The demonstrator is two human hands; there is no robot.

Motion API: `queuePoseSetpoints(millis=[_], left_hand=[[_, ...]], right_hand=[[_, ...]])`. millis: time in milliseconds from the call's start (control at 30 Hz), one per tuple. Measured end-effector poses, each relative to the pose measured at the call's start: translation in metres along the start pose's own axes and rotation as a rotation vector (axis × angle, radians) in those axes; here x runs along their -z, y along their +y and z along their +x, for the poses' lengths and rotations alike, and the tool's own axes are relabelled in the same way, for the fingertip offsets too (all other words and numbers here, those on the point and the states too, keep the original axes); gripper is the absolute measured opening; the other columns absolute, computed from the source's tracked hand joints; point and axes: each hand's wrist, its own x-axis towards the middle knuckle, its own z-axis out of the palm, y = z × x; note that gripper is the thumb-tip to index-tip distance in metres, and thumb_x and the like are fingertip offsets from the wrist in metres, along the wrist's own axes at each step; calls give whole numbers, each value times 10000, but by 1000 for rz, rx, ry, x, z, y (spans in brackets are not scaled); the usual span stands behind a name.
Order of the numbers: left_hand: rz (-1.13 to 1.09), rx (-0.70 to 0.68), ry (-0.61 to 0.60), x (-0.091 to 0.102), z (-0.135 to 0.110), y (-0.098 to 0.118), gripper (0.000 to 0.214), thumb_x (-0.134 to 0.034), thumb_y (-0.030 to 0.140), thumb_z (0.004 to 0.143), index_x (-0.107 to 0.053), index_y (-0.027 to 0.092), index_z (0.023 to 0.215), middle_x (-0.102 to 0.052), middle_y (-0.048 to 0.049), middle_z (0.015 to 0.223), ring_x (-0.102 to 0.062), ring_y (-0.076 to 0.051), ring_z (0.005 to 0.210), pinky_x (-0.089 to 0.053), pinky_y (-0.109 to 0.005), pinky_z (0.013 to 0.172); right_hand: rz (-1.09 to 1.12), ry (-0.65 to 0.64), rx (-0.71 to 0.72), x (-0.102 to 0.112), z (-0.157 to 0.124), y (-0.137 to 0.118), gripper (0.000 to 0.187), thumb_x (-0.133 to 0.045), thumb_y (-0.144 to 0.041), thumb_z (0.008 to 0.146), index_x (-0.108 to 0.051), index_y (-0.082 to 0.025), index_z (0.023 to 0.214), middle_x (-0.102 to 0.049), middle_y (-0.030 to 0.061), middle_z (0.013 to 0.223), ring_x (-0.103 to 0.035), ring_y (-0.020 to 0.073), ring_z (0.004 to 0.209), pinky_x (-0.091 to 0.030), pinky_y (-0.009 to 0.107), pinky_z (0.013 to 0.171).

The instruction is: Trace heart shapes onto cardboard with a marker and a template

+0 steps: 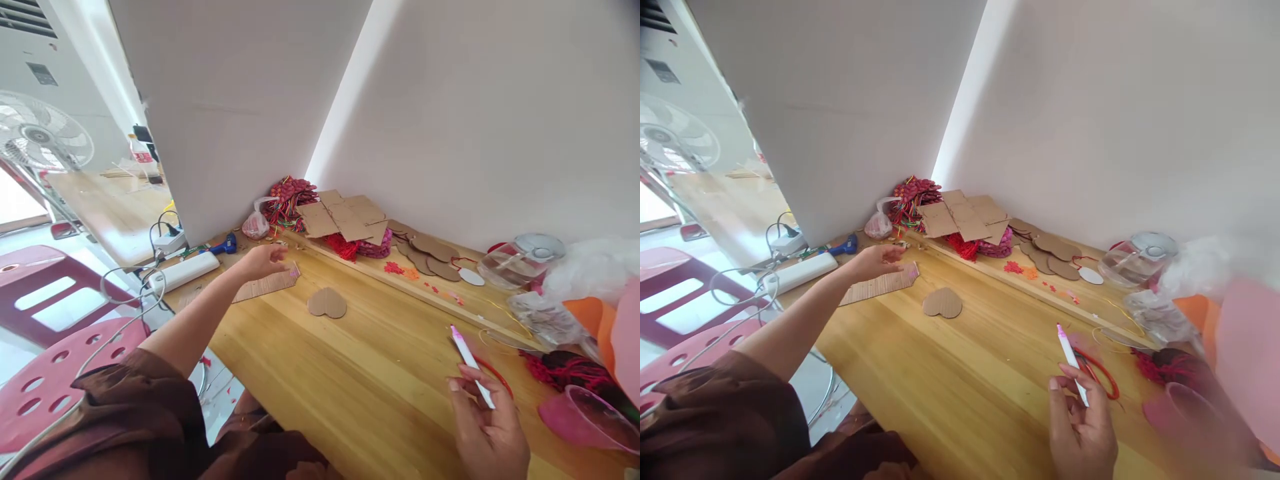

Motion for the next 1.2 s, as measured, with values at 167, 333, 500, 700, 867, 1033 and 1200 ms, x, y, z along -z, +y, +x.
queuePoseSetpoints(millis=[167, 333, 500, 700, 867, 1033, 1200], left_hand=[[283, 53, -6, 3, -44, -52, 458, -730, 416, 938, -635, 201, 1332, -628, -124, 1385, -616, -311, 1262, -521, -542, 1086], [383, 41, 31, -11, -57, -59, 848, -850, 443, 737, -543, 221, 1496, -635, -182, 1410, -541, -453, 1372, -422, -581, 1177], [429, 46, 7, -9, -57, -56, 981, -813, 561, 730, -437, 219, 1569, -610, -171, 1468, -552, -403, 1385, -457, -506, 1152], [512, 56, -12, -7, -62, -42, 988, -740, 526, 815, -315, 167, 1631, -657, -193, 1414, -585, -393, 1352, -474, -470, 1110], [553, 7, -104, -1, -69, -32, 978, -695, 452, 828, -245, 239, 1669, -732, -140, 1319, -723, -362, 1149, -539, -409, 969], [544, -53, -147, 4, -70, -34, 1019, -672, 335, 776, -208, 264, 1681, -722, -121, 1342, -738, -337, 1131, -564, -377, 929], [524, -125, -99, 5, -68, -38, 1095, -688, 282, 701, -207, 227, 1682, -476, -175, 1609, -580, -373, 1386, -505, -439, 1120]], right_hand=[[-26, -16, 36, -5, -1, -2, 497, -790, -540, 745, -693, -216, 1110, -693, 106, 1204, -658, 224, 930, -524, 362, 817], [-57, -30, 31, -3, 4, 9, 511, -787, -560, 736, -705, -215, 1105, -705, 104, 1173, -648, 237, 964, -516, 354, 782], [-47, -26, 20, 1, 7, 16, 490, -805, -538, 731, -702, -220, 1090, -706, 83, 1140, -656, 245, 1013, -497, 382, 878], [-48, -25, -2, -2, 7, 11, 492, -813, -547, 686, -702, -212, 1028, -720, 101, 1132, -690, 267, 996, -523, 408, 896], [-112, -55, -63, -3, 5, 3, 482, -782, -578, 684, -710, -206, 982, -740, 108, 963, -719, 261, 798, -578, 397, 743], [-100, -84, -25, -2, 5, 6, 457, -781, -578, 696, -726, -211, 962, -761, 113, 945, -729, 267, 771, -599, 391, 697], [-83, -103, 3, -1, 5, 3, 393, -797, -555, 706, -747, -226, 914, -764, 100, 868, -741, 292, 799, -615, 407, 706]])
